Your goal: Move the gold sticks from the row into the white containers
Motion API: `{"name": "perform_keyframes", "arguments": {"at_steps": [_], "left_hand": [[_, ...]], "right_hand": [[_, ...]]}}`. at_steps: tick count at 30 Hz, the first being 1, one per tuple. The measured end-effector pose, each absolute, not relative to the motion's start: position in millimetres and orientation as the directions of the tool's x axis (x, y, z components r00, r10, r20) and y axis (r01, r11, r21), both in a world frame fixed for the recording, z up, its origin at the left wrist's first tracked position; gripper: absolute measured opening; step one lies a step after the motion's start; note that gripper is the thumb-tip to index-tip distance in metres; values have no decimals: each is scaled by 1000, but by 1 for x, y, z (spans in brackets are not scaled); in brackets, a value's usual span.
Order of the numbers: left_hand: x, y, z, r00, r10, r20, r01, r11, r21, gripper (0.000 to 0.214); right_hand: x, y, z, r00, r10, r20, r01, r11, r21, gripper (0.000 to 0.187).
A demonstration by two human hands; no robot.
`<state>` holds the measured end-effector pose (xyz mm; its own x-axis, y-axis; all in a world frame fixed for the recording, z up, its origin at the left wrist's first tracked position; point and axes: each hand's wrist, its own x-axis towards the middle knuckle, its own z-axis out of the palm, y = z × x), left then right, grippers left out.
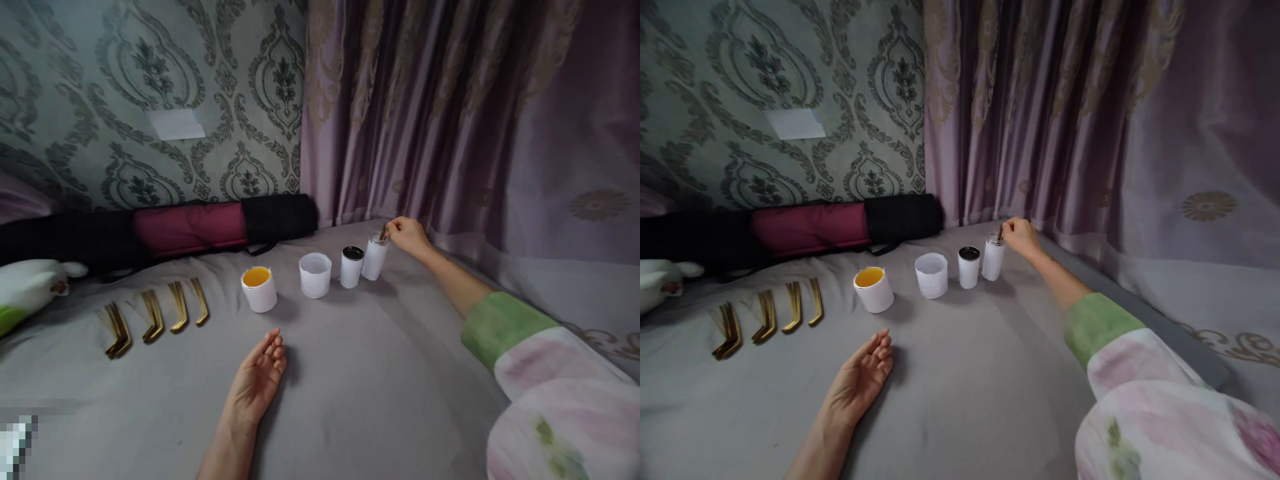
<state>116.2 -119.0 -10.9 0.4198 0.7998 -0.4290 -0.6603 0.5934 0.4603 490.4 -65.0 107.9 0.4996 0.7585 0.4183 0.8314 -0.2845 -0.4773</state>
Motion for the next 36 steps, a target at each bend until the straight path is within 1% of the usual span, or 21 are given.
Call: {"name": "perform_keyframes", "arguments": {"at_steps": [7,14,20,24,30,36], "left_hand": [[116,-119,-12,427,808,-406,-667,585,462,15],[116,-120,-11,425,812,-401,-662,581,473,14],[116,-119,-13,430,811,-397,-661,582,473,14],[116,-119,-13,423,809,-407,-666,583,466,14],[115,-120,-14,425,808,-407,-662,584,469,14],[115,-119,-15,425,812,-400,-665,580,471,15]], "right_hand": [[494,-64,105,494,779,387,824,-277,-495,23],[491,-65,107,525,755,393,783,-246,-571,19],[497,-61,101,552,749,365,735,-232,-637,18],[499,-59,99,556,751,356,723,-226,-653,17],[498,-59,100,519,782,346,725,-189,-662,16],[498,-60,105,532,786,316,716,-218,-663,16]]}}
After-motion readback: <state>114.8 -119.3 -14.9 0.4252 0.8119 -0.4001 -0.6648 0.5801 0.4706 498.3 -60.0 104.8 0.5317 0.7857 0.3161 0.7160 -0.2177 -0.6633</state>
